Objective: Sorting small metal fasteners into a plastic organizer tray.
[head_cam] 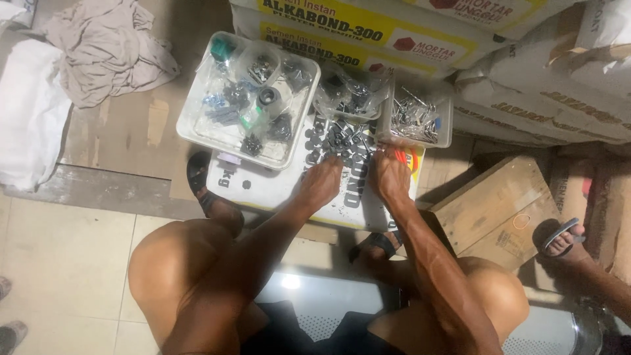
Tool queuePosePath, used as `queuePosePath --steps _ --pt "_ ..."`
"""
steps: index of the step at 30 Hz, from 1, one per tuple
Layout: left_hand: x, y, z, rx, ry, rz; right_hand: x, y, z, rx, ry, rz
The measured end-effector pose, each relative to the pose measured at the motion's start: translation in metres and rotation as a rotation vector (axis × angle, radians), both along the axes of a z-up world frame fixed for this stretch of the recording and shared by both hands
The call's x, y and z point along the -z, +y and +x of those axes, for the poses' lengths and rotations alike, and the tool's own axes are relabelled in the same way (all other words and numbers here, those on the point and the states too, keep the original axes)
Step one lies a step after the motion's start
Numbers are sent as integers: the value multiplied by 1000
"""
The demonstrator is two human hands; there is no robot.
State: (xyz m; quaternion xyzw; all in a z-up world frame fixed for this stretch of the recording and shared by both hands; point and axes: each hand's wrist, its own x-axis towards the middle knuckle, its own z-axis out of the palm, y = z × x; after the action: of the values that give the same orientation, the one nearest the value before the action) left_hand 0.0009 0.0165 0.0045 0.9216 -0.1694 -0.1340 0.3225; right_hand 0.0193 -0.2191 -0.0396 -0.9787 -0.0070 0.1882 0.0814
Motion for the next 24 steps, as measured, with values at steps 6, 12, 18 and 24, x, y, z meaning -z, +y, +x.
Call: queuePosePath --steps 6,12,18,24 --pt "19 -5 10 -381 84 -361 -24 12 4 35 -132 182" --pt "-12 -6 14 -619 445 -673 -81 51 -5 -18 -37 456" --pt "-69 23 9 -309 195 -140 -93 47 -1 81 -3 375" --pt "-52 8 19 -20 -100 70 -95 51 -4 42 16 400"
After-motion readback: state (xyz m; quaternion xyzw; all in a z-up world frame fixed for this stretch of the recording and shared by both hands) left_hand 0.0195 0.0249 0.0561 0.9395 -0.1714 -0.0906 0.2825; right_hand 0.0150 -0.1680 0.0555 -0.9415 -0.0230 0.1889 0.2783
